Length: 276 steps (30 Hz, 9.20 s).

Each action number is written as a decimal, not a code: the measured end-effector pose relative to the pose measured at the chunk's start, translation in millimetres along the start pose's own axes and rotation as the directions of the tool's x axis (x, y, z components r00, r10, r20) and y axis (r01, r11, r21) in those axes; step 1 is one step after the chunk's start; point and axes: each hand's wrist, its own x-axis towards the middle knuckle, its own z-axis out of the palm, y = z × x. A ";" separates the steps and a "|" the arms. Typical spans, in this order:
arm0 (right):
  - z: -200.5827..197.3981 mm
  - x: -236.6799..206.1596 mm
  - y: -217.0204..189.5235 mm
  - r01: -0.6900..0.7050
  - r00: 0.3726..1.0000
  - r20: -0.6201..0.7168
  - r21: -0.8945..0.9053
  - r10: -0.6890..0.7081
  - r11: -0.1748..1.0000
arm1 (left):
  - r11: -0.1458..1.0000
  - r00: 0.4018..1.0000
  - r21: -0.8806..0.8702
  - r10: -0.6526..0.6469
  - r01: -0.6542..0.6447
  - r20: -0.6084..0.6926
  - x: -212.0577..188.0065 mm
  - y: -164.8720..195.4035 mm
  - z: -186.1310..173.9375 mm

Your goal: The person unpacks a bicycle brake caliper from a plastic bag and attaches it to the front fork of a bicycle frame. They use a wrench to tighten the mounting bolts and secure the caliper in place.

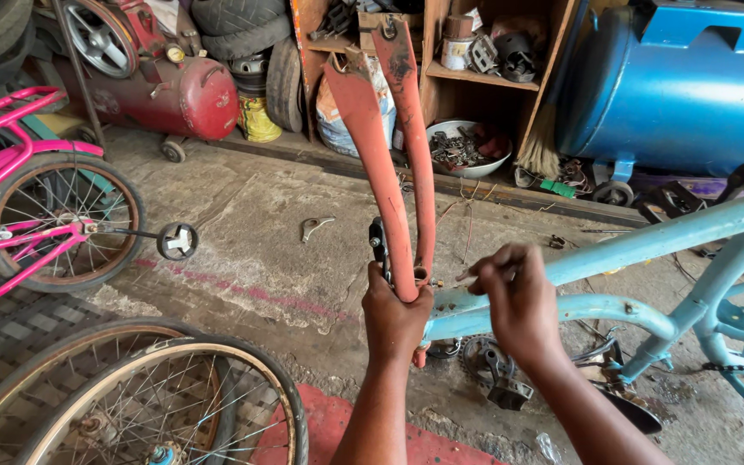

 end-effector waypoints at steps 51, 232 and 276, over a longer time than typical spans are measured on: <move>0.1 -16.8 -22.8 0.769 0.619 0.432 -0.161 -0.656 0.619 | 0.999 1.000 -0.031 -0.008 0.008 0.000 -1.6 -2.7 -0.8; 38.0 16.8 2.8 -0.387 0.914 0.134 0.010 0.382 0.922 | 0.999 0.999 0.029 -0.026 0.024 0.043 -5.5 -0.5 -4.6; 25.9 -32.2 -17.8 0.233 0.967 0.176 -0.329 -0.182 0.915 | 0.997 0.998 0.042 0.062 -0.062 -0.001 -5.4 -7.5 0.1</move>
